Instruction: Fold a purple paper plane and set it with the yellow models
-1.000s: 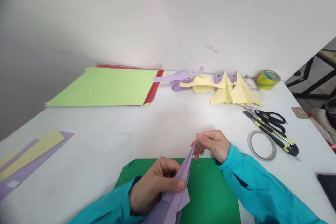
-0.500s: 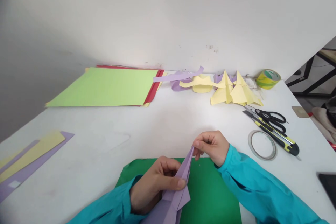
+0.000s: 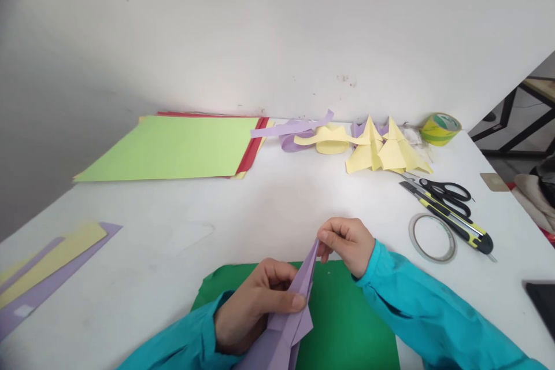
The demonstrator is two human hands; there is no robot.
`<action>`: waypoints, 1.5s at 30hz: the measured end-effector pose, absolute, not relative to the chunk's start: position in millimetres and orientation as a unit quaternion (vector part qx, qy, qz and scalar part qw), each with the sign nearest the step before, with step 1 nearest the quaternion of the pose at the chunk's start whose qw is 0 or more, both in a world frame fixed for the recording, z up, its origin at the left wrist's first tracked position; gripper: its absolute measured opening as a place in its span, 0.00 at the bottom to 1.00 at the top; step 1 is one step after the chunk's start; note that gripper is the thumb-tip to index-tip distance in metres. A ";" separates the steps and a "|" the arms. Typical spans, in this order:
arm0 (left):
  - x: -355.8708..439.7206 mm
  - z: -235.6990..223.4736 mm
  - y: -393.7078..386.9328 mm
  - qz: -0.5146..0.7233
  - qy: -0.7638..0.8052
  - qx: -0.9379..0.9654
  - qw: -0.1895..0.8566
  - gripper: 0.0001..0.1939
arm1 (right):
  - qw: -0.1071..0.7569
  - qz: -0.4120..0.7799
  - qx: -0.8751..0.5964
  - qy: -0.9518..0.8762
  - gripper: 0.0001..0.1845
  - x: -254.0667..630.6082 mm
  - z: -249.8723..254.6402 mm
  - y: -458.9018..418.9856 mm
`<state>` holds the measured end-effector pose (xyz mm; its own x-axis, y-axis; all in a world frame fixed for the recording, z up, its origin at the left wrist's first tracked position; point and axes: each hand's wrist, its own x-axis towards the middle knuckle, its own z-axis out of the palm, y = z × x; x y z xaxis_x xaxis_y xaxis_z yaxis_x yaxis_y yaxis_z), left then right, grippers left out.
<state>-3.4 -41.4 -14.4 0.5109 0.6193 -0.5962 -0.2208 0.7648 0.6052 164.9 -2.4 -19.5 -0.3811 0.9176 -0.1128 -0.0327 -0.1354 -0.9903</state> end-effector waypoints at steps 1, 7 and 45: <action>-3.2 -14.0 -41.5 0.253 0.427 0.234 0.836 0.07 | 0.377 0.634 -0.408 -0.538 0.18 165.3 -19.9 -2.0; -3.8 -15.3 -42.1 0.255 0.425 0.239 0.835 0.07 | 0.378 0.647 -0.409 -0.521 0.21 167.9 -20.0 0.5; -4.7 -11.5 -39.7 0.243 0.422 0.220 0.845 0.04 | 0.397 0.677 -0.390 -0.482 0.12 169.0 -27.7 0.5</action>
<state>-4.7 -39.7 -11.5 0.5260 0.5960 -0.6067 -0.2254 0.7856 0.5762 169.0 0.5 -27.7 -0.3799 0.9136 -0.1451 -0.1622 -0.2202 -0.9619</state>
